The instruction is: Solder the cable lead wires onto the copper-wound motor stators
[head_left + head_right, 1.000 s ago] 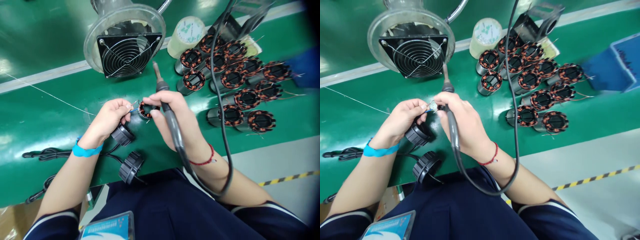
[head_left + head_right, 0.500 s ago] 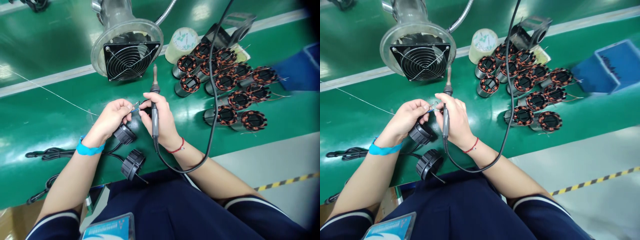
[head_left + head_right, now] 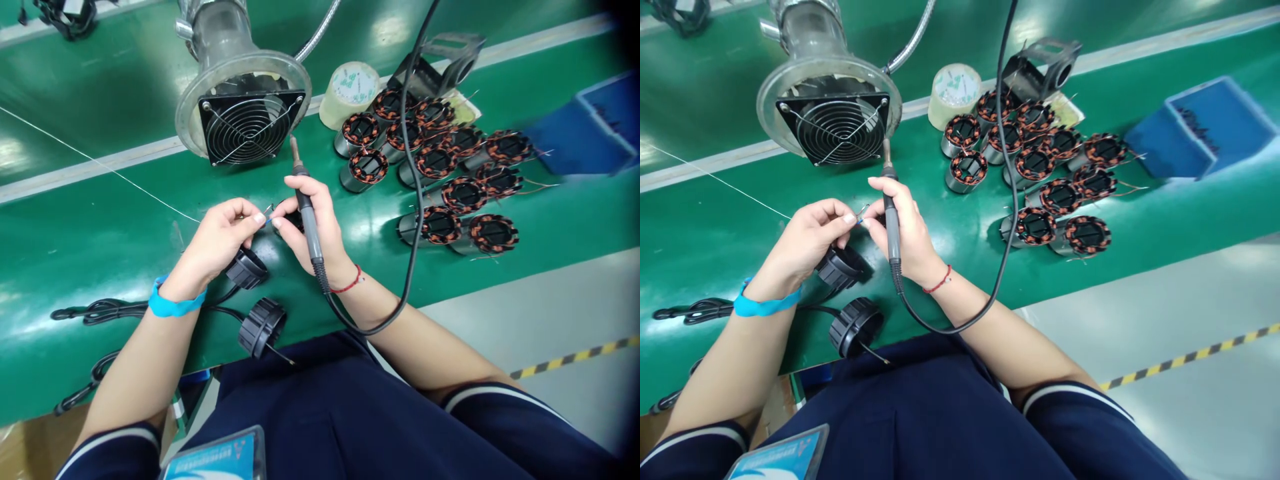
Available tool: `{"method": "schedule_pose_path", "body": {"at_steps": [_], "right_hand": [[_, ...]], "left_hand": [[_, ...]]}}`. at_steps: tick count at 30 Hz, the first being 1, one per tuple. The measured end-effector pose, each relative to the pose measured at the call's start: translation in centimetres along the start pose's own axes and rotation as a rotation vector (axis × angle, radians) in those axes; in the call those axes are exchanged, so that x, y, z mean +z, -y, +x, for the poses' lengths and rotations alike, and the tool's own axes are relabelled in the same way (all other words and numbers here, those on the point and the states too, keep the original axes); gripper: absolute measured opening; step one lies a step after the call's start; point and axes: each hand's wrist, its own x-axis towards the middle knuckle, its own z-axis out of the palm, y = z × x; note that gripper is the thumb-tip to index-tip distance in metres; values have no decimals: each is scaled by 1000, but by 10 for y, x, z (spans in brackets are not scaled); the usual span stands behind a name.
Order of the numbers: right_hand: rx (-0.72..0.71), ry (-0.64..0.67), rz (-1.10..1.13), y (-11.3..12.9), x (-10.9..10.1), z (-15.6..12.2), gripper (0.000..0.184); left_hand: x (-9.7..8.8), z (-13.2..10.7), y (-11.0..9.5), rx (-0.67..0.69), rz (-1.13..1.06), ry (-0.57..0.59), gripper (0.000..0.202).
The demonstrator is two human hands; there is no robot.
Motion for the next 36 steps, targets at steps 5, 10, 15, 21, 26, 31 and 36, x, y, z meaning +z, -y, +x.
{"method": "schedule_pose_path", "body": {"at_steps": [5, 10, 15, 21, 26, 31, 36], "right_hand": [[-28, 7, 37, -4, -1, 1, 49], [-76, 21, 67, -6, -1, 1, 48], [-101, 5, 31, -2, 1, 0, 40], [-96, -14, -3, -3, -5, -1, 42], [-113, 68, -142, -7, -14, 1, 49], [-94, 62, -336, -7, -6, 9, 43], [-132, -1, -320, 2, -10, 4, 36]], "left_hand": [[-2, 1, -1, -72, -67, 93, 22], [-3, 1, 0, -109, -92, 140, 23], [-6, -3, -1, -60, 0, 120, 16], [0, -2, 0, -28, 97, 28, 11], [2, -1, -2, -37, 148, -16, 13], [2, -1, -1, -40, 158, -32, 14], [4, 0, 0, 7, 242, -74, 13]]}}
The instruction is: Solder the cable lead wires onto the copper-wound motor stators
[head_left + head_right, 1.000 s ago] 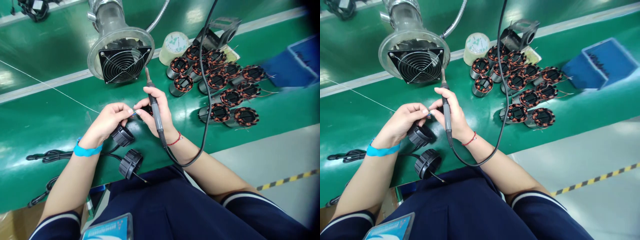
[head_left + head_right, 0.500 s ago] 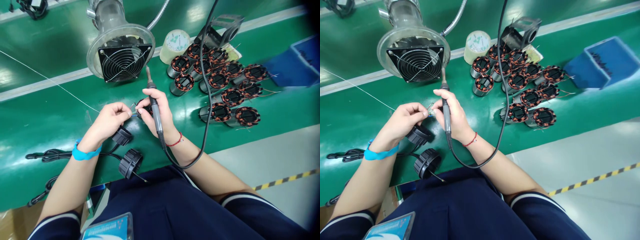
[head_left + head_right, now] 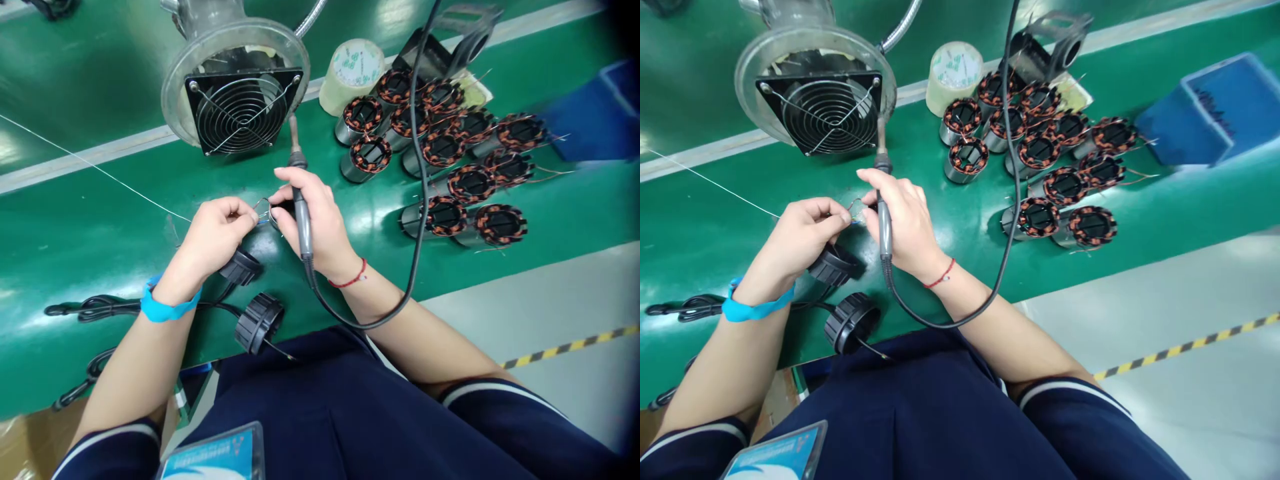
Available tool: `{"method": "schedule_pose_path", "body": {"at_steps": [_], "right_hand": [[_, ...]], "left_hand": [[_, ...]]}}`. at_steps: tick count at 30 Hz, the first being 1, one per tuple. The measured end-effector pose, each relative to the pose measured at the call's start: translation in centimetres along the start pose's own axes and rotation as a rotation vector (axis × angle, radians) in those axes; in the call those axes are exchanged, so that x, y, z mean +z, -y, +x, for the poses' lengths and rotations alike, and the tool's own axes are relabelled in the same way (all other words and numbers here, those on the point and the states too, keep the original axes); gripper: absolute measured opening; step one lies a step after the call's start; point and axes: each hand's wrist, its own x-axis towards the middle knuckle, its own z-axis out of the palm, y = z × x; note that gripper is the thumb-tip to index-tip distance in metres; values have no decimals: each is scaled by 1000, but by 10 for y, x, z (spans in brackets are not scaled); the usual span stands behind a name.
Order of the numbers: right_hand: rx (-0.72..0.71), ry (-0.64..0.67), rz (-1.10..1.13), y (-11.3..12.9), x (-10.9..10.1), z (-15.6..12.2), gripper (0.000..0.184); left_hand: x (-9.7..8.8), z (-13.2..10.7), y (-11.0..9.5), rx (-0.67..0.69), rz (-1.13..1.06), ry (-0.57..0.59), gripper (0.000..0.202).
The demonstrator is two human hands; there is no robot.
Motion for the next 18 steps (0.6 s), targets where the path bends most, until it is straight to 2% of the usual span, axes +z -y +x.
{"method": "schedule_pose_path", "body": {"at_steps": [4, 7, 11, 18], "right_hand": [[-34, -52, 92, 13, -24, -12, 38], [-44, -156, 109, 17, -33, -27, 30], [-23, -288, 157, 9, -29, -49, 20], [38, -294, 189, 5, -24, -59, 12]], "left_hand": [[2, 0, 1, 39, 53, -28, 11], [4, 1, 4, 60, 60, -50, 9], [6, 4, 8, 91, 87, -70, 8], [7, 4, 6, 84, 104, -93, 8]]}}
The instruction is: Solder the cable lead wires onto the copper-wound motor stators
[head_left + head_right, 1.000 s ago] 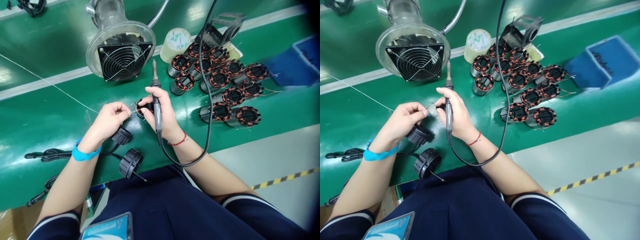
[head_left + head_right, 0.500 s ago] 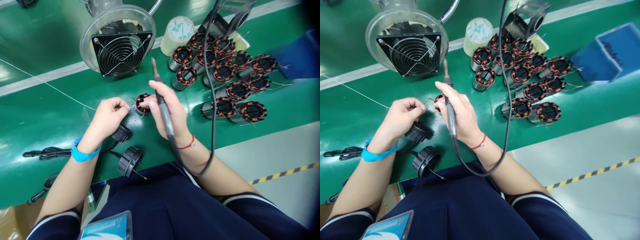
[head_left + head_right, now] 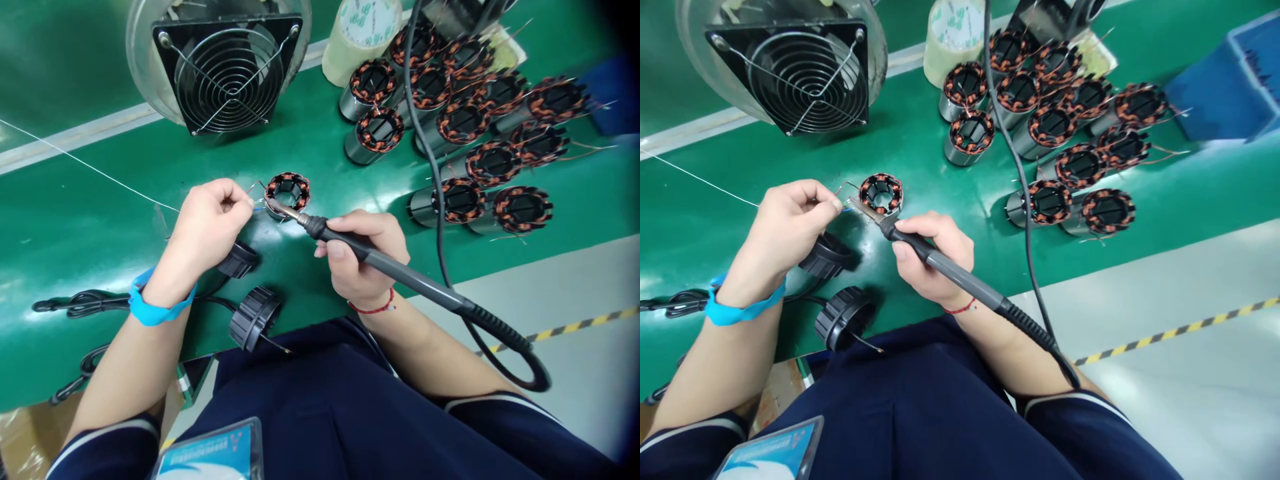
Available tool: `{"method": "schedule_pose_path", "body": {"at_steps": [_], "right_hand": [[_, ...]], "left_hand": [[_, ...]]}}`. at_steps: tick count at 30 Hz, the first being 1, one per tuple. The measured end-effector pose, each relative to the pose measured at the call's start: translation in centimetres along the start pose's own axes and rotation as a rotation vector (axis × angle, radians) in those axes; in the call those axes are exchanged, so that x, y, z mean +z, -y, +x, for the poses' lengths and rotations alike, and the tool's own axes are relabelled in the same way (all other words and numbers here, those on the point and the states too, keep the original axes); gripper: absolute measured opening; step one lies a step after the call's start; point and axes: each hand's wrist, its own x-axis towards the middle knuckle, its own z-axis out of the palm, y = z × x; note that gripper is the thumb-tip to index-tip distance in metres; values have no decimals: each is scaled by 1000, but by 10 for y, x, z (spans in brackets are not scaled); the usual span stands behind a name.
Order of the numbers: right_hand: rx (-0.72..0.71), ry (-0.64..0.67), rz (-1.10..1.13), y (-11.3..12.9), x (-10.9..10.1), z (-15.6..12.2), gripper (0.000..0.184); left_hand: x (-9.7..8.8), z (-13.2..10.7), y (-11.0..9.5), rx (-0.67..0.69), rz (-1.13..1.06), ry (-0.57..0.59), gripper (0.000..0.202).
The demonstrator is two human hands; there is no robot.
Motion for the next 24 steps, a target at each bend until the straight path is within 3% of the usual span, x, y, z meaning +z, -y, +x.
{"method": "schedule_pose_path", "body": {"at_steps": [9, 24], "right_hand": [[36, 38, -4, 0, 1, -3, 13], [-4, -10, -29, -2, 3, -1, 16]], "left_hand": [[1, 1, 1, 32, -11, -3, 11], [1, 0, -1, 21, 1, -12, 9]]}}
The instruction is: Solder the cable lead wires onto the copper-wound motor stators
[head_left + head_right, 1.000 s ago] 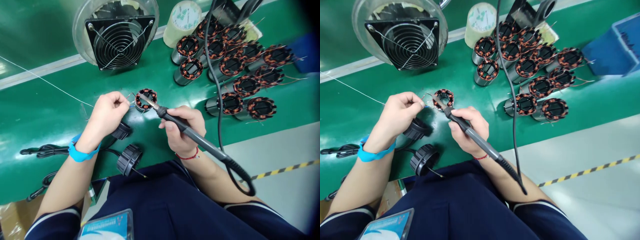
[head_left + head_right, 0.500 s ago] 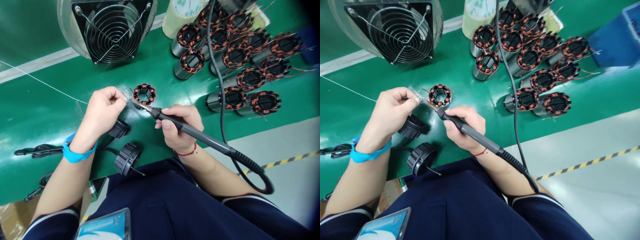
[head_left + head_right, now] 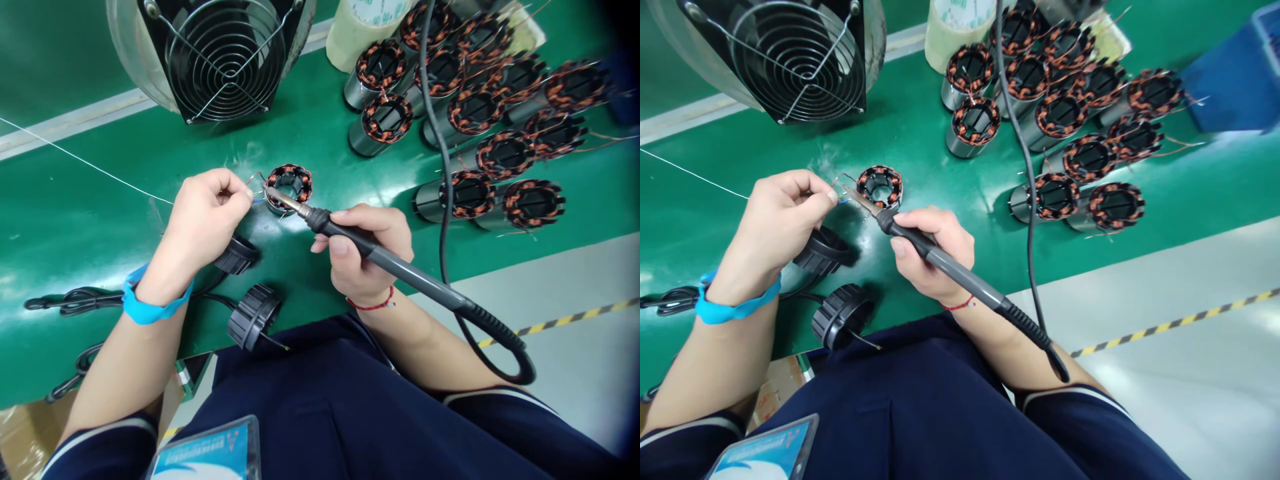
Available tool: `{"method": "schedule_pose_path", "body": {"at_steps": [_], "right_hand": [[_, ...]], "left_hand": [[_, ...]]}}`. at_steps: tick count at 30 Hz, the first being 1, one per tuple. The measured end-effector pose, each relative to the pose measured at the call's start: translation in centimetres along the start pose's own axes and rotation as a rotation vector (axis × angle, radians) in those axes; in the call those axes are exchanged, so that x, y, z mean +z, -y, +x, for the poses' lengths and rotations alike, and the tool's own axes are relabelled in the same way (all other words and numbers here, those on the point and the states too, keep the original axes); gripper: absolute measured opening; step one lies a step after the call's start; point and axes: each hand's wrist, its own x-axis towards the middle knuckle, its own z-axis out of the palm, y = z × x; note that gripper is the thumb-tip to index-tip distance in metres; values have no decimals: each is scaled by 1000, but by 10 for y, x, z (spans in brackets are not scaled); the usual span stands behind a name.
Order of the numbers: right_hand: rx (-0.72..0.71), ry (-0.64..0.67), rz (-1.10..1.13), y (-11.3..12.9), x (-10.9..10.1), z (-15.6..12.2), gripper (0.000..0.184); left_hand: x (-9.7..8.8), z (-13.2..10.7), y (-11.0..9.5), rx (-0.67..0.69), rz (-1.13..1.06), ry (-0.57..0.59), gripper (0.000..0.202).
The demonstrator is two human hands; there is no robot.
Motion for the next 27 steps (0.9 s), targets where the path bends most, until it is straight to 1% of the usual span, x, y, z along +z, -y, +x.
{"method": "schedule_pose_path", "body": {"at_steps": [5, 7, 9, 12, 13, 16, 19, 22, 27], "right_hand": [[11, 27, 25, -1, 0, -1, 15], [5, 19, 23, -1, -1, 0, 17], [-1, 44, 2, 2, -2, 3, 24], [51, 174, -1, 12, -2, 14, 36], [81, 214, 13, 17, -1, 19, 37], [134, 323, -49, 26, 4, 36, 31], [119, 410, -209, 26, 13, 46, 32], [74, 395, -238, 18, 20, 46, 38], [69, 361, -223, 8, 25, 37, 38]], "left_hand": [[0, 0, 0, 1, 12, -9, 10], [0, 0, 0, -6, 10, -7, 10], [0, 0, 0, -16, 5, -4, 10], [0, 0, 0, -21, -2, -5, 9], [0, 0, 0, -21, -2, -4, 9], [-1, 0, -1, -23, 1, -1, 8], [-2, 0, -1, -18, 10, 3, 8], [-2, 0, -1, -4, 20, 5, 9], [-2, -1, -1, 8, 13, 11, 10]]}}
